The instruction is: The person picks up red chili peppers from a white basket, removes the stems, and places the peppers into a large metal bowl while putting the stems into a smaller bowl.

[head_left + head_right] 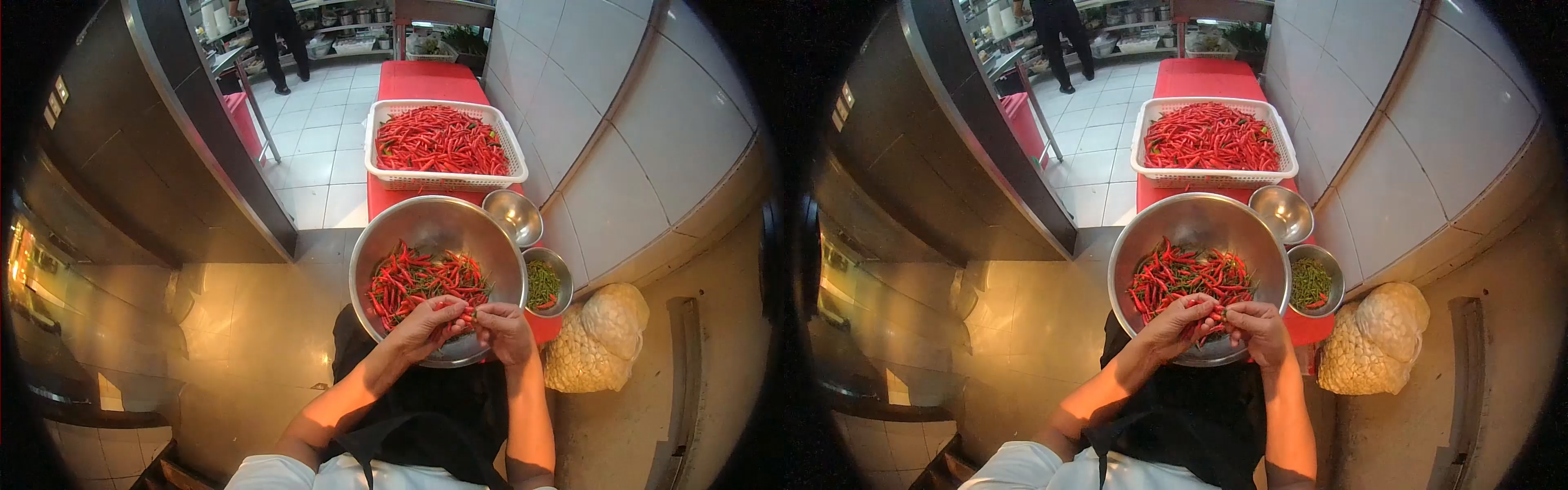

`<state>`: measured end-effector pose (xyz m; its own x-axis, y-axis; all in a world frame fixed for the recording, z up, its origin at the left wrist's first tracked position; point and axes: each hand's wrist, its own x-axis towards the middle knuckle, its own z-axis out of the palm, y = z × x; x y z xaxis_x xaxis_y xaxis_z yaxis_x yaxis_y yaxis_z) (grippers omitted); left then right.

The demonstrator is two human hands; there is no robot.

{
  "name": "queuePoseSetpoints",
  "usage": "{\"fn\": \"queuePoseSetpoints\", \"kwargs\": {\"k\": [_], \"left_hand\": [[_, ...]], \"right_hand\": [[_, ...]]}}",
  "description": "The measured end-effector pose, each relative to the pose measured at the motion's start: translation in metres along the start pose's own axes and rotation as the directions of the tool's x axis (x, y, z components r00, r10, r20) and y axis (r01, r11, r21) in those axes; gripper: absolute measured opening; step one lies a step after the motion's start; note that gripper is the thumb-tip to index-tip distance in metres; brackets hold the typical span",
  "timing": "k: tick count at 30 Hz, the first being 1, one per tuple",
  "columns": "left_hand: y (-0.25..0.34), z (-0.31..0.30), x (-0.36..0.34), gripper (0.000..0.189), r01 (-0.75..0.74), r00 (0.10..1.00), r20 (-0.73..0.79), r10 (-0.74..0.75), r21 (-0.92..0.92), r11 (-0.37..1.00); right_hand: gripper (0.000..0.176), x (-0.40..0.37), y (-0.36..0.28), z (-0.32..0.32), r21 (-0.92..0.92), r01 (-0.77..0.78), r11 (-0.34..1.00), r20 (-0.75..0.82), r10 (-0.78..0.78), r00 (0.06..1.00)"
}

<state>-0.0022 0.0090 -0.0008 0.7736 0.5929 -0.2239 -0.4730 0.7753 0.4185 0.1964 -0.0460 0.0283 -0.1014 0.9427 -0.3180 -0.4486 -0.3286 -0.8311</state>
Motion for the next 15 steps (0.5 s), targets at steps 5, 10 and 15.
{"fn": "queuePoseSetpoints", "kwargs": {"k": [5, 10, 15], "left_hand": [[0.001, 0.007, -0.003, 0.017, -0.023, 0.997, -0.079, 0.027, 0.050, 0.998], [-0.003, 0.003, 0.003, 0.018, -0.087, 0.980, -0.169, 0.108, 0.127, 0.988], [-0.002, 0.007, 0.000, 0.017, -0.067, 0.986, -0.147, 0.081, 0.092, 0.993]], "right_hand": [[0.013, 0.000, 0.003, 0.003, -0.016, 0.063, 0.998, 0.009, -0.063, 0.998], [0.012, -0.008, -0.004, 0.031, -0.452, 0.262, 0.853, -0.140, -0.357, 0.923], [0.011, -0.005, 0.004, 0.032, -0.485, 0.367, 0.794, -0.173, -0.498, 0.850]]}}
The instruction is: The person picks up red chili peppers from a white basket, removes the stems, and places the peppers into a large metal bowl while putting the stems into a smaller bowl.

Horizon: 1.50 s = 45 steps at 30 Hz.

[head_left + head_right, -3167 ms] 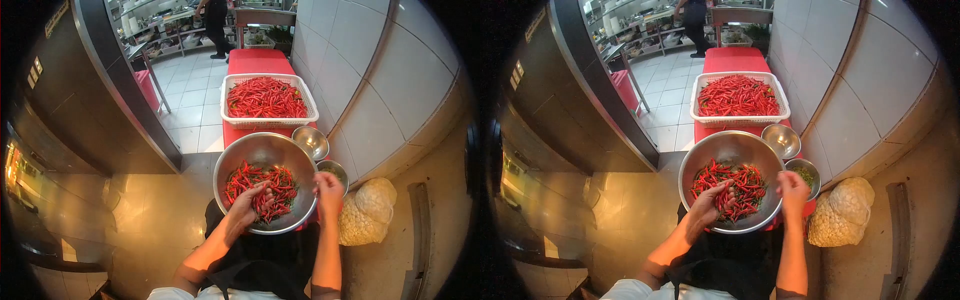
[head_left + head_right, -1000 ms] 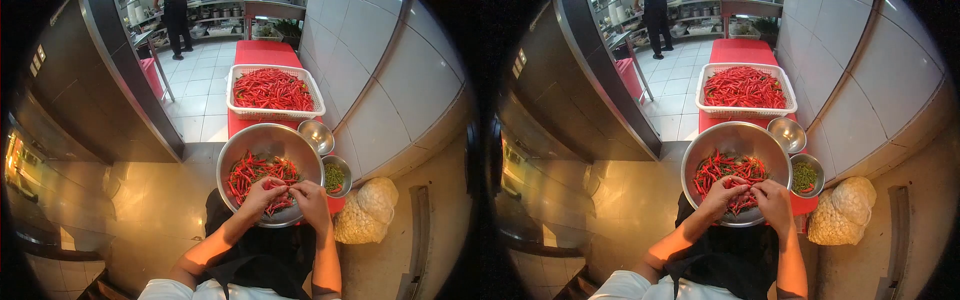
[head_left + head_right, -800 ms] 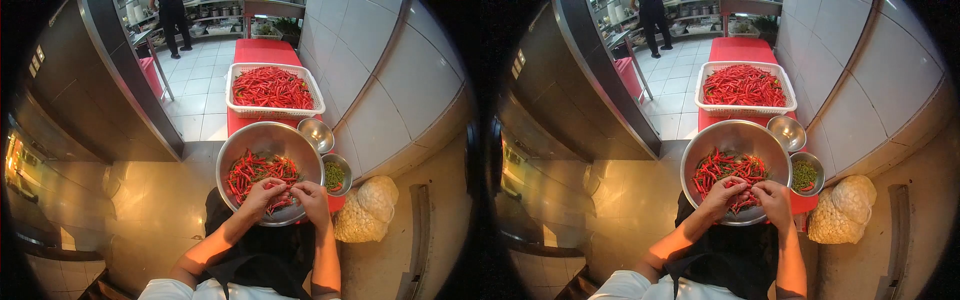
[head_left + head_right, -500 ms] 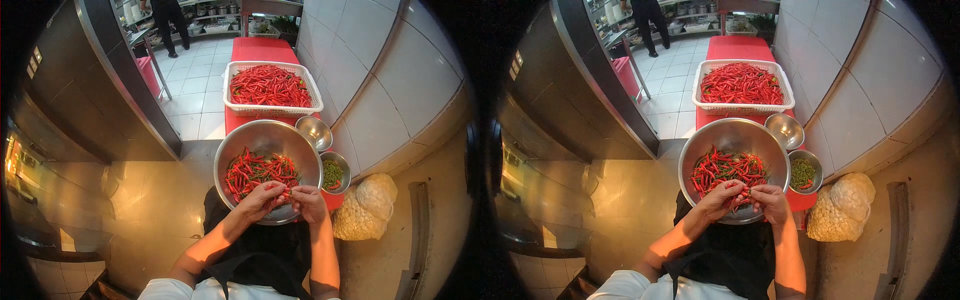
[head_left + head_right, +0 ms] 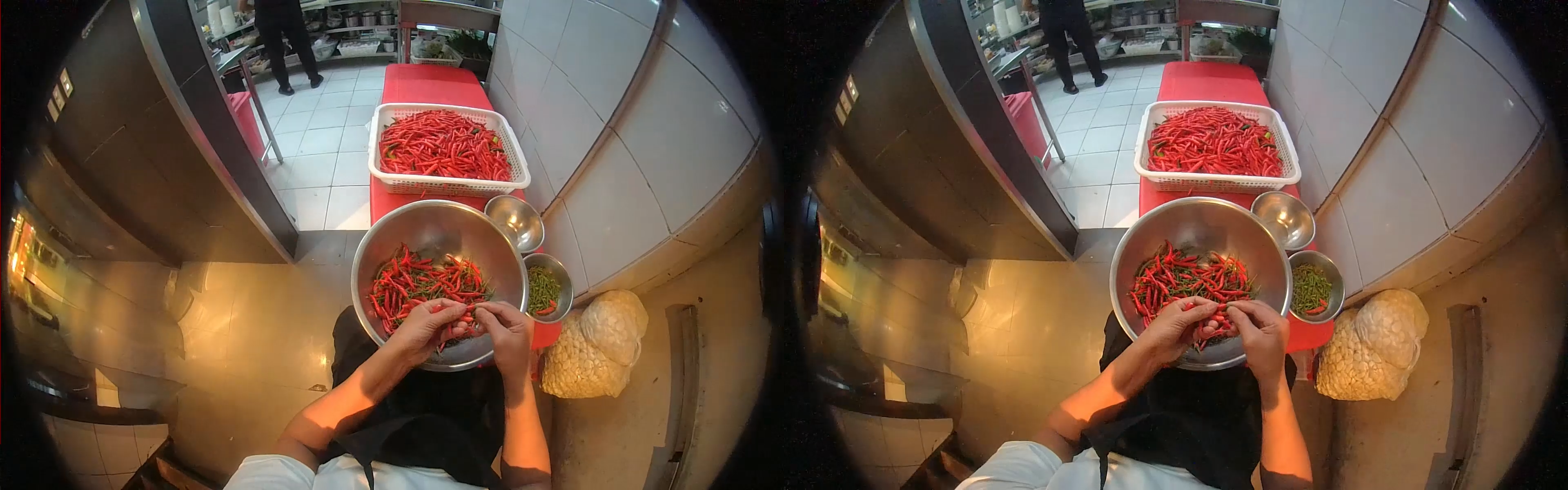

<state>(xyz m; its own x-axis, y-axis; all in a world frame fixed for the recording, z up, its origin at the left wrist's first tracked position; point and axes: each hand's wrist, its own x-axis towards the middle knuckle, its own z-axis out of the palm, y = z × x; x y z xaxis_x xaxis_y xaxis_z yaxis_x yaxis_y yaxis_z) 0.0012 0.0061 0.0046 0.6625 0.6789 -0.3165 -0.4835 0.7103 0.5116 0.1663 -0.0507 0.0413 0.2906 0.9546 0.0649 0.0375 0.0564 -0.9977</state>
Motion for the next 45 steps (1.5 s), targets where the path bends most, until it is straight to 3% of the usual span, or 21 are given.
{"fn": "queuePoseSetpoints", "kwargs": {"k": [3, 4, 6, 9, 12, 14, 16, 18, 19, 22, 23, 28, 30, 32, 34, 36, 38, 41, 42, 43, 45], "left_hand": [[0.004, -0.004, -0.002, 0.017, 0.053, 0.998, 0.036, -0.053, 0.006, 0.999], [0.006, -0.006, -0.003, 0.017, 0.088, 0.993, 0.072, -0.089, 0.008, 0.996], [0.011, -0.008, -0.003, 0.017, 0.160, 0.977, 0.142, -0.161, 0.016, 0.987], [0.015, -0.012, 0.001, 0.015, 0.137, 0.967, 0.227, -0.115, -0.085, 0.987], [0.016, -0.009, 0.000, 0.013, 0.074, 0.996, -0.026, -0.082, -0.234, 0.969], [0.016, -0.009, 0.000, 0.014, 0.039, 0.990, -0.118, -0.075, -0.282, 0.958], [0.016, -0.009, 0.001, 0.015, -0.002, 0.975, -0.215, -0.064, -0.293, 0.956], [0.011, -0.019, 0.007, 0.019, -0.027, 0.988, -0.155, -0.025, -0.325, 0.945], [0.011, -0.018, 0.010, 0.019, -0.036, 0.992, -0.128, -0.007, -0.331, 0.943], [0.013, -0.017, 0.016, 0.023, -0.040, 0.996, -0.087, 0.007, -0.377, 0.925], [0.013, -0.018, 0.017, 0.025, -0.039, 0.997, -0.083, 0.007, -0.397, 0.917], [0.012, -0.031, 0.037, 0.029, -0.047, 0.993, -0.115, -0.001, -0.414, 0.909], [0.018, -0.035, 0.051, 0.028, -0.061, 0.995, -0.094, 0.024, -0.405, 0.912], [0.037, -0.038, 0.085, 0.027, -0.098, 0.993, -0.089, 0.071, -0.350, 0.932], [0.078, -0.033, 0.136, 0.027, -0.102, 0.995, -0.040, 0.094, -0.330, 0.939], [0.125, -0.005, 0.180, 0.045, -0.325, 0.939, 0.055, 0.340, -0.185, 0.927], [0.176, 0.047, 0.186, 0.076, -0.349, 0.937, -0.035, 0.348, -0.146, 0.926], [0.195, 0.016, 0.233, 0.099, -0.244, 0.955, -0.235, 0.180, -0.282, 0.928], [0.175, 0.014, 0.208, 0.104, -0.340, 0.940, -0.038, 0.339, -0.038, 0.940], [0.163, -0.006, 0.202, 0.102, -0.222, 0.963, -0.143, 0.228, 0.062, 0.973], [0.140, -0.006, 0.184, 0.082, -0.259, 0.934, -0.243, 0.260, 0.037, 0.965]], "right_hand": [[0.012, 0.003, -0.003, -0.007, 0.007, -0.021, 1.000, 0.091, 0.021, 0.996], [0.013, 0.005, 0.001, -0.013, 0.147, -0.122, 0.982, 0.168, 0.097, 0.981], [0.015, 0.011, 0.010, -0.025, 0.387, -0.338, 0.858, 0.344, 0.205, 0.916], [0.019, 0.014, 0.012, -0.034, 0.563, -0.502, 0.657, 0.521, 0.189, 0.832], [0.019, 0.017, -0.005, -0.037, 0.475, -0.326, 0.817, 0.166, 0.280, 0.945], [0.018, 0.030, -0.007, -0.052, 0.308, -0.144, 0.940, -0.106, 0.185, 0.977], [0.022, 0.046, -0.002, -0.080, -0.111, -0.049, 0.993, -0.302, 0.014, 0.953], [0.026, 0.066, 0.016, -0.109, -0.318, -0.026, 0.948, -0.294, -0.072, 0.953], [0.027, 0.073, 0.028, -0.123, -0.590, 0.084, 0.803, -0.218, -0.259, 0.941], [0.028, 0.070, 0.035, -0.125, -0.761, 0.054, 0.647, -0.273, -0.393, 0.878], [0.027, 0.063, 0.037, -0.120, -0.551, 0.022, 0.834, -0.400, -0.287, 0.870], [0.017, 0.013, 0.034, -0.064, -0.421, 0.113, 0.900, -0.367, -0.282, 0.886], [0.010, -0.013, 0.017, -0.027, -0.462, 0.175, 0.869, -0.236, -0.311, 0.921], [0.008, -0.027, 0.011, 0.000, -0.479, 0.355, 0.803, -0.082, -0.444, 0.892], [0.009, -0.035, 0.019, 0.012, -0.476, 0.326, 0.817, -0.015, -0.379, 0.925], [0.010, -0.032, 0.021, 0.015, -0.510, 0.336, 0.792, 0.035, -0.372, 0.928], [0.011, -0.031, 0.020, 0.015, -0.571, 0.373, 0.731, 0.064, -0.413, 0.908], [0.011, -0.030, 0.029, 0.015, -0.627, 0.386, 0.677, 0.088, -0.430, 0.898], [0.011, -0.030, 0.031, 0.013, -0.657, 0.383, 0.649, 0.093, -0.434, 0.896], [0.011, -0.034, 0.035, 0.012, -0.670, 0.395, 0.629, 0.114, -0.438, 0.892], [0.010, -0.035, 0.041, 0.011, -0.699, 0.435, 0.568, 0.166, -0.463, 0.871]]}}
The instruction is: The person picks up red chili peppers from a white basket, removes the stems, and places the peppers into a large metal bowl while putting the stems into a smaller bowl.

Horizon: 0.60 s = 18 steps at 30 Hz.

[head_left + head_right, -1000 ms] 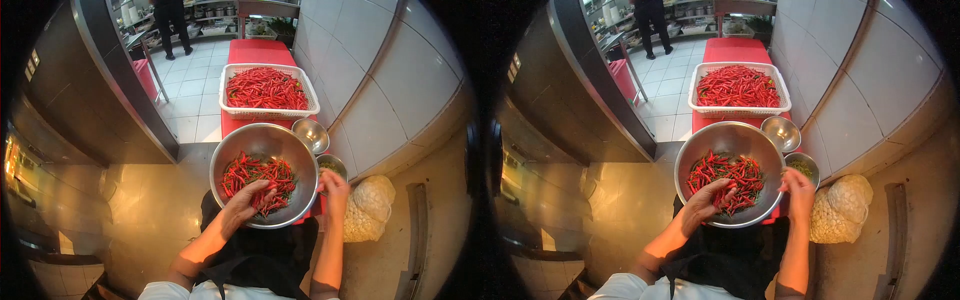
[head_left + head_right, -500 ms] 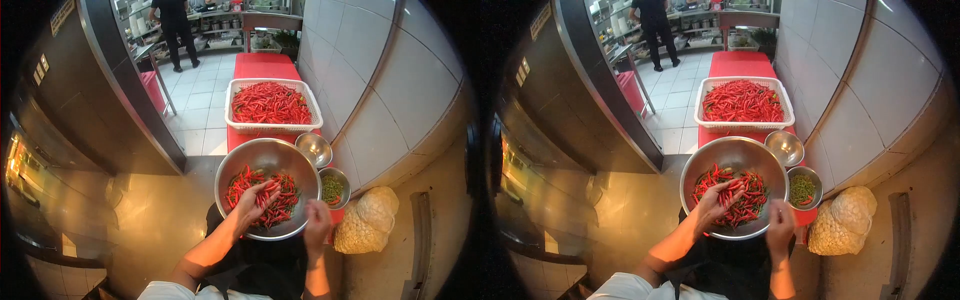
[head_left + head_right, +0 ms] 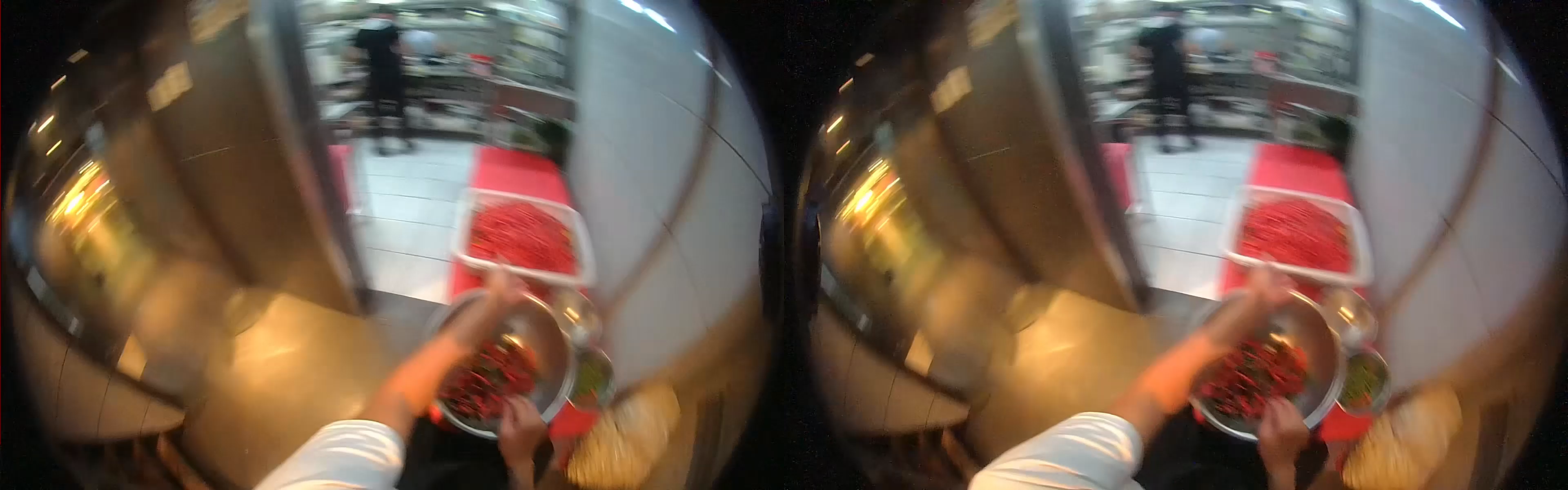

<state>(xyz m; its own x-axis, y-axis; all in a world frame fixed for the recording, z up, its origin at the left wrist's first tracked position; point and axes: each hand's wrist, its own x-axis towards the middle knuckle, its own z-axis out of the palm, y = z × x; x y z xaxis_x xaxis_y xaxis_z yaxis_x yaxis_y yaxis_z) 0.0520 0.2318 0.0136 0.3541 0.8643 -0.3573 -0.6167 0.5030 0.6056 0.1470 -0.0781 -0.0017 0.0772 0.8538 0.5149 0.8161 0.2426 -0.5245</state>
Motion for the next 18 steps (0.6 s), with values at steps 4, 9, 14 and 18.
{"fn": "queuePoseSetpoints", "kwargs": {"k": [4, 9, 14, 18], "left_hand": [[-0.035, -0.031, -0.008, 0.051, -0.155, 0.965, -0.226, 0.132, -0.089, 0.984], [-0.024, -0.037, -0.071, 0.022, -0.223, 0.968, -0.063, 0.244, 0.232, 0.947], [0.000, -0.051, -0.134, 0.021, -0.339, 0.918, 0.224, 0.327, 0.872, 0.353], [-0.004, -0.065, -0.162, 0.017, -0.377, 0.909, 0.413, 0.052, 0.871, -0.316]], "right_hand": [[0.010, 0.011, -0.003, 0.012, 0.014, 0.025, 1.000, 0.095, -0.026, 0.995], [0.012, 0.020, -0.011, -0.003, 0.005, -0.124, 0.992, 0.241, 0.119, 0.963], [0.012, 0.029, -0.014, -0.010, 0.026, -0.205, 0.978, 0.290, 0.189, 0.938], [0.013, 0.026, 0.001, -0.003, -0.031, -0.160, 0.987, 0.351, 0.161, 0.922]]}}
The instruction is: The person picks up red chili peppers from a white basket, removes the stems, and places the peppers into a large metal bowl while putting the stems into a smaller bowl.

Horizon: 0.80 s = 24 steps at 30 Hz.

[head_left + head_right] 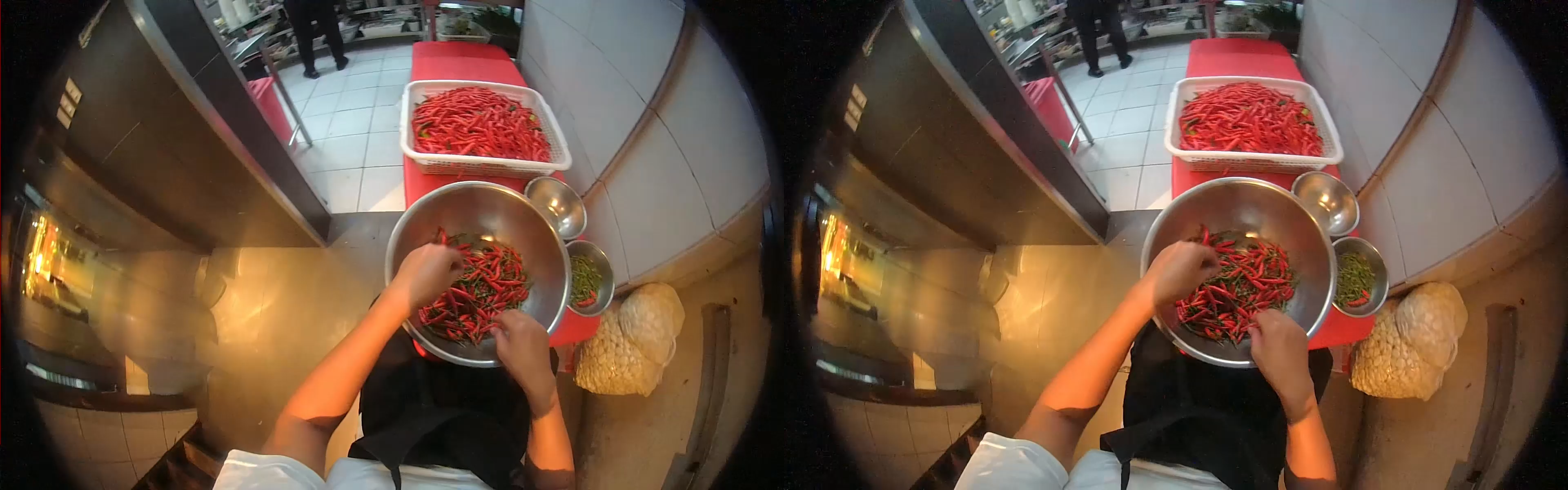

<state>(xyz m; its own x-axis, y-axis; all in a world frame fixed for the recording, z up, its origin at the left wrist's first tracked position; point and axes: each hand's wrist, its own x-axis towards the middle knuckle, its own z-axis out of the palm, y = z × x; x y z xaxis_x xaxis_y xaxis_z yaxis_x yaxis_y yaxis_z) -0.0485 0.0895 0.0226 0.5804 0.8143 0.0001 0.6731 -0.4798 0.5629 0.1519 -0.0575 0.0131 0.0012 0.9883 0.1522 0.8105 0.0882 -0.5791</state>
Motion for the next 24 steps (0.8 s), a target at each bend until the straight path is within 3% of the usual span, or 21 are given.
{"fn": "queuePoseSetpoints", "kwargs": {"k": [3, 7, 11, 13, 17, 20, 22, 24], "left_hand": [[-0.019, 0.023, -0.006, 0.019, -0.224, 0.974, 0.033, 0.225, 0.297, 0.928], [-0.020, 0.048, -0.005, 0.009, -0.244, 0.963, 0.000, 0.271, 0.434, 0.867], [-0.016, 0.051, -0.001, 0.007, -0.255, 0.967, 0.149, 0.207, 0.537, 0.804], [-0.023, 0.050, 0.000, 0.008, -0.254, 0.965, 0.195, 0.176, 0.524, 0.813], [-0.020, 0.034, -0.013, 0.015, -0.154, 0.986, 0.096, 0.134, 0.257, 0.954], [-0.014, 0.027, -0.021, 0.019, -0.083, 0.995, -0.043, 0.086, 0.070, 0.994], [-0.008, 0.023, -0.025, 0.018, -0.024, 0.989, -0.145, 0.016, -0.052, 0.998], [-0.012, 0.030, -0.017, 0.020, 0.127, 0.987, -0.017, -0.159, -0.518, 0.846]], "right_hand": [[0.013, 0.016, 0.000, 0.002, -0.040, 0.022, 0.999, 0.050, -0.020, 0.999], [0.015, 0.046, 0.001, 0.030, -0.033, 0.100, 0.994, 0.082, -0.097, 0.992], [0.015, 0.062, 0.012, 0.057, -0.203, 0.098, 0.974, 0.209, -0.054, 0.976], [0.012, 0.057, 0.021, 0.059, -0.200, 0.166, 0.966, 0.233, -0.118, 0.965], [0.011, 0.049, 0.022, 0.041, -0.183, 0.126, 0.975, 0.236, -0.081, 0.968], [0.012, 0.044, 0.025, 0.021, -0.153, 0.194, 0.969, 0.035, -0.191, 0.981], [0.016, 0.043, 0.025, 0.011, -0.077, 0.096, 0.992, 0.036, -0.093, 0.995], [0.020, 0.043, 0.021, 0.002, 0.093, -0.042, 0.995, 0.041, 0.038, 0.998]]}}
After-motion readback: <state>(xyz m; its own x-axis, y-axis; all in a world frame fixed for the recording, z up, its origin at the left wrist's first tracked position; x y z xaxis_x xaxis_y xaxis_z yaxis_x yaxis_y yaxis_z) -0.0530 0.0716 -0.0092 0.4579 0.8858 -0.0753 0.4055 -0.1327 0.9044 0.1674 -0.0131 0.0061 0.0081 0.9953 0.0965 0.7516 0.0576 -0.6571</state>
